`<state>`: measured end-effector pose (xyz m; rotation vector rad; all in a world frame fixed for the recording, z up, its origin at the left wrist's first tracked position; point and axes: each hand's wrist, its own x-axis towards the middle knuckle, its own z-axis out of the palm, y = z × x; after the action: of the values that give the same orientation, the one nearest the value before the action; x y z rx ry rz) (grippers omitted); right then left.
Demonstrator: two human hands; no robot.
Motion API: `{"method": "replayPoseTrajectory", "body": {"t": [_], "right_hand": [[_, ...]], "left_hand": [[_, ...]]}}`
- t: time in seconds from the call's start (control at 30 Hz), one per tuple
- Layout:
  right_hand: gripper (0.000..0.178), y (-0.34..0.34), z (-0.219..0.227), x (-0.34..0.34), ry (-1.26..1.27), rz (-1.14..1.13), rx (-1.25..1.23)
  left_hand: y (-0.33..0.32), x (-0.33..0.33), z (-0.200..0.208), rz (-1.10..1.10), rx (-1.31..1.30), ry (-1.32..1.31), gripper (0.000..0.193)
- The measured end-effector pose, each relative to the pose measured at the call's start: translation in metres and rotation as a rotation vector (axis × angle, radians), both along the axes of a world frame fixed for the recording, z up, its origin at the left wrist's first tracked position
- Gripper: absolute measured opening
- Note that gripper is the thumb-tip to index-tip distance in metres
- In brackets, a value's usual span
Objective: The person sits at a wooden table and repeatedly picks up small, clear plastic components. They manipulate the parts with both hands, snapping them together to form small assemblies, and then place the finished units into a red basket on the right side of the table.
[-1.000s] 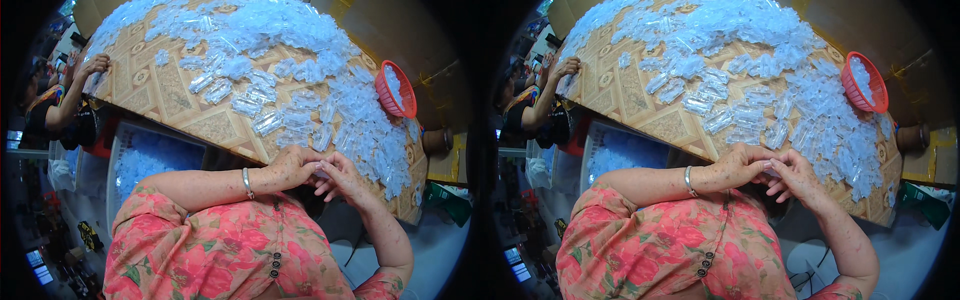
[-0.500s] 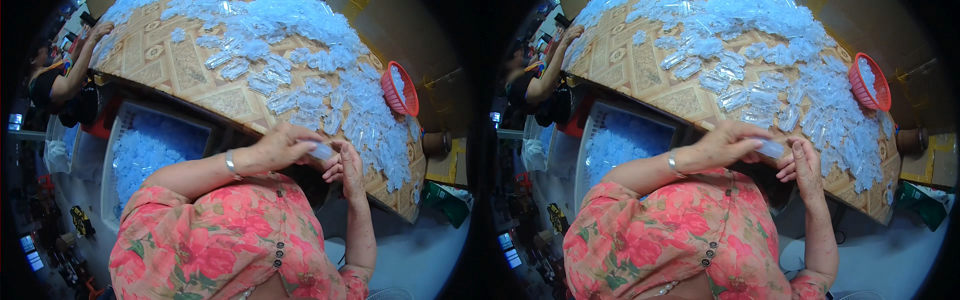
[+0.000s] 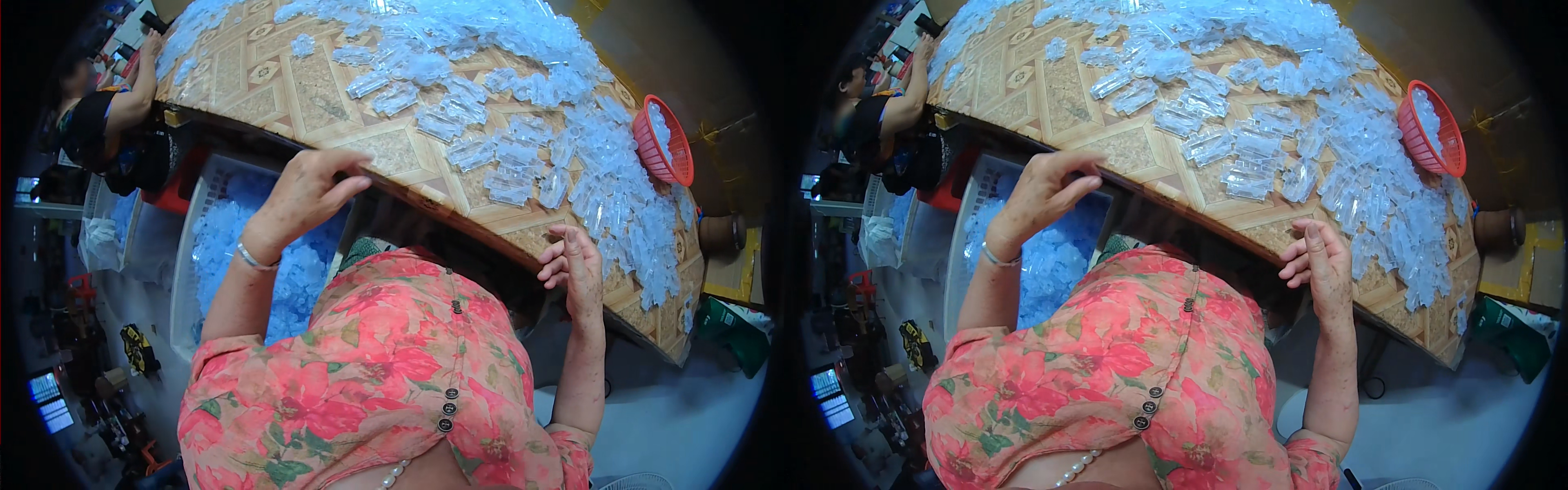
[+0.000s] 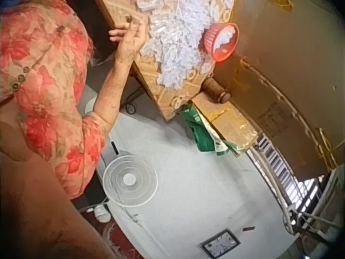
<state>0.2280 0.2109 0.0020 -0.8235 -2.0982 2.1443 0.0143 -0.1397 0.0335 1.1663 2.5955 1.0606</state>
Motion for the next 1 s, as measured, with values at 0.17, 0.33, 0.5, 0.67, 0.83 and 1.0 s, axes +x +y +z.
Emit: {"method": "replayPoseTrajectory", "body": {"t": [0.17,0.33,0.5,0.67,0.83,1.0], "right_hand": [[0.032,-0.002,-0.002,0.003,0.004,-0.022,0.01],[0.029,-0.004,-0.004,0.006,0.023,-0.052,0.008],[0.028,-0.003,-0.004,0.005,0.001,-0.054,-0.001],[0.026,-0.004,-0.002,0.003,-0.018,-0.071,-0.01],[0.021,-0.015,0.013,-0.013,0.014,-0.012,0.215],[0.025,-0.032,0.031,-0.074,0.231,0.068,0.866]], "left_hand": [[0.072,-0.01,-0.015,-0.002,0.116,0.124,0.037],[0.094,-0.033,-0.032,-0.023,0.04,0.297,0.036],[0.099,-0.047,-0.037,-0.039,0.036,0.27,0.037],[0.103,-0.048,-0.046,-0.111,0.17,0.192,0.039],[0.107,-0.051,-0.05,-0.162,0.244,0.19,0.049],[0.108,-0.044,-0.048,-0.04,0.321,0.21,0.054]]}}
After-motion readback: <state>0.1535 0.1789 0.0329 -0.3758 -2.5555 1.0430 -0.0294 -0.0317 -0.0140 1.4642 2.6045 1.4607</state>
